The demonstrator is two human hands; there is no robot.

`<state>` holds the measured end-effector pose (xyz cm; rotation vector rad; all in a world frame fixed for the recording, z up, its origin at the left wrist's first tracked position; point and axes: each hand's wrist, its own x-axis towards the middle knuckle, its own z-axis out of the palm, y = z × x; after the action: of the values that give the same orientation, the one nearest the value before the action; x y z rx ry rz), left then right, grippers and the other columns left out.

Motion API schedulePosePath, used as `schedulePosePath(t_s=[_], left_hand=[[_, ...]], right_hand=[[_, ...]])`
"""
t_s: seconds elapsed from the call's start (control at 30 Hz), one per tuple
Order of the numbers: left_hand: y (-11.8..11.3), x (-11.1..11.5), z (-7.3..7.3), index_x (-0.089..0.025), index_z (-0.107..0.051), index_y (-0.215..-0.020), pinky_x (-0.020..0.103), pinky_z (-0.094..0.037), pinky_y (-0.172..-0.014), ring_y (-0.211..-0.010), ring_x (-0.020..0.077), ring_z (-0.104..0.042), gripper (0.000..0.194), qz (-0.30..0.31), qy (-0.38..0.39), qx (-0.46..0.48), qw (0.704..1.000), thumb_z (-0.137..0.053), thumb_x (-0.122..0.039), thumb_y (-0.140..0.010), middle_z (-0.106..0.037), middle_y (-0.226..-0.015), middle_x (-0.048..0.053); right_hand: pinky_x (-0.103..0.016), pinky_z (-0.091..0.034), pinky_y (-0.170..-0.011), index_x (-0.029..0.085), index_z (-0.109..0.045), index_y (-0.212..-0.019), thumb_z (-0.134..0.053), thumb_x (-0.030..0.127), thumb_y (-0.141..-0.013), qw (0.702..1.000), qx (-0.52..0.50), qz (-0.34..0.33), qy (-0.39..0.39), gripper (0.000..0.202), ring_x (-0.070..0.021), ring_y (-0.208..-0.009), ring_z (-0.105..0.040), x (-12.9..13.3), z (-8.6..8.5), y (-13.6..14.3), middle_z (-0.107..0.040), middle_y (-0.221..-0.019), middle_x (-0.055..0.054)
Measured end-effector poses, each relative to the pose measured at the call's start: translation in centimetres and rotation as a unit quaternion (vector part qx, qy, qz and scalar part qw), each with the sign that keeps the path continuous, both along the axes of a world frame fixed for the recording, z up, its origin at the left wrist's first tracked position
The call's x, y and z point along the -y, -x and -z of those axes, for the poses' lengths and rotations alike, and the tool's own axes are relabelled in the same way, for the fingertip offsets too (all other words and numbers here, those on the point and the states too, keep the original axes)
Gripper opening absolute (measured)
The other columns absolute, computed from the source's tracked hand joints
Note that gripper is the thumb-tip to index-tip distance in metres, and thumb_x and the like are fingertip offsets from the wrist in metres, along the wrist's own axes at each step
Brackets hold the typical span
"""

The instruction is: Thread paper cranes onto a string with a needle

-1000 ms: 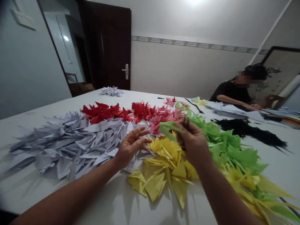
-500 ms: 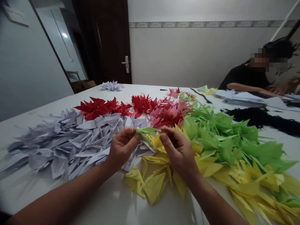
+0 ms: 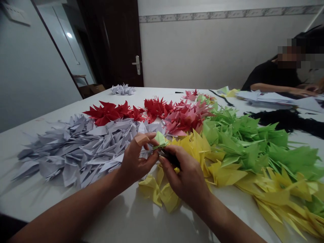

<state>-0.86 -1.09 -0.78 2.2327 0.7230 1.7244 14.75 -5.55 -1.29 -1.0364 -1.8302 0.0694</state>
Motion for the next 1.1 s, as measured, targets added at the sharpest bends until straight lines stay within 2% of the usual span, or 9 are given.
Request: schedulePosePath(t_s=[0.1,0.2,0.43,0.83,0.97,1.03,1.1], left_hand=[[-0.12,-0.17,-0.13,-0.021,-0.050,-0.114,0.028,-0.047,-0.071,-0.076,0.0139,-0.056,0.041,-0.022,-0.110,-0.028,0.993,-0.056,-0.006,-0.076,-0.063,-0.084,0.001],[-0.15,-0.39,-0.21,-0.018,-0.047,-0.115,0.026,-0.047,-0.068,-0.075,0.0129,-0.055,0.042,-0.034,-0.142,-0.039,0.989,-0.056,-0.005,-0.076,-0.062,-0.084,0.002],[-0.20,-0.32,-0.13,-0.020,-0.045,-0.117,0.026,-0.048,-0.070,-0.077,0.0126,-0.056,0.043,-0.035,-0.137,-0.043,0.989,-0.056,-0.006,-0.078,-0.062,-0.084,0.001],[-0.10,-0.51,0.20,-0.020,-0.045,-0.120,0.026,-0.048,-0.072,-0.076,0.0120,-0.056,0.045,-0.023,-0.096,-0.054,0.994,-0.056,-0.006,-0.079,-0.062,-0.087,0.002],[-0.25,-0.48,0.42,-0.021,-0.049,-0.119,0.025,-0.049,-0.072,-0.079,0.0118,-0.058,0.044,0.007,-0.037,-0.018,0.999,-0.057,-0.007,-0.078,-0.062,-0.089,0.002],[-0.52,-0.51,0.36,-0.022,-0.052,-0.115,0.024,-0.050,-0.073,-0.081,0.0112,-0.059,0.038,0.044,0.057,0.056,0.996,-0.059,-0.009,-0.079,-0.061,-0.090,0.002],[-0.82,-0.67,0.10,-0.020,-0.054,-0.109,0.022,-0.051,-0.070,-0.077,0.0099,-0.060,0.033,0.094,0.178,0.170,0.965,-0.062,-0.013,-0.078,-0.061,-0.086,0.001]], right_hand=[[-0.026,-0.054,-0.067,0.022,-0.054,-0.103,-0.058,0.024,-0.085,1.000,-0.009,0.005,0.008,0.018,-0.0142,-0.075,-0.065,-0.17,0.09,-0.17,-0.066,-0.089,-0.003],[-0.025,-0.054,-0.068,0.022,-0.054,-0.103,-0.058,0.024,-0.085,1.000,-0.013,0.014,0.015,0.019,-0.0137,-0.076,-0.065,-0.19,0.16,-0.20,-0.066,-0.090,-0.003],[-0.026,-0.053,-0.067,0.022,-0.055,-0.101,-0.058,0.027,-0.085,0.998,-0.034,0.028,0.034,0.017,-0.0135,-0.075,-0.065,-0.21,0.38,-0.08,-0.067,-0.088,-0.002],[-0.027,-0.052,-0.067,0.024,-0.055,-0.099,-0.057,0.025,-0.086,0.991,-0.084,-0.011,0.099,0.013,-0.0135,-0.075,-0.065,-0.30,0.40,-0.17,-0.067,-0.087,-0.001],[-0.026,-0.051,-0.065,0.024,-0.056,-0.097,-0.058,0.024,-0.086,0.992,-0.091,-0.017,0.088,0.012,-0.0128,-0.073,-0.065,-0.35,0.29,-0.32,-0.066,-0.084,0.000],[-0.026,-0.052,-0.067,0.024,-0.057,-0.099,-0.059,0.024,-0.085,0.993,-0.097,-0.011,0.061,0.014,-0.0129,-0.074,-0.064,-0.32,0.23,-0.56,-0.066,-0.087,-0.001],[-0.026,-0.052,-0.069,0.024,-0.057,-0.102,-0.060,0.024,-0.084,0.994,-0.105,-0.003,0.032,0.018,-0.0134,-0.077,-0.064,-0.27,0.15,-0.82,-0.066,-0.090,-0.002]])
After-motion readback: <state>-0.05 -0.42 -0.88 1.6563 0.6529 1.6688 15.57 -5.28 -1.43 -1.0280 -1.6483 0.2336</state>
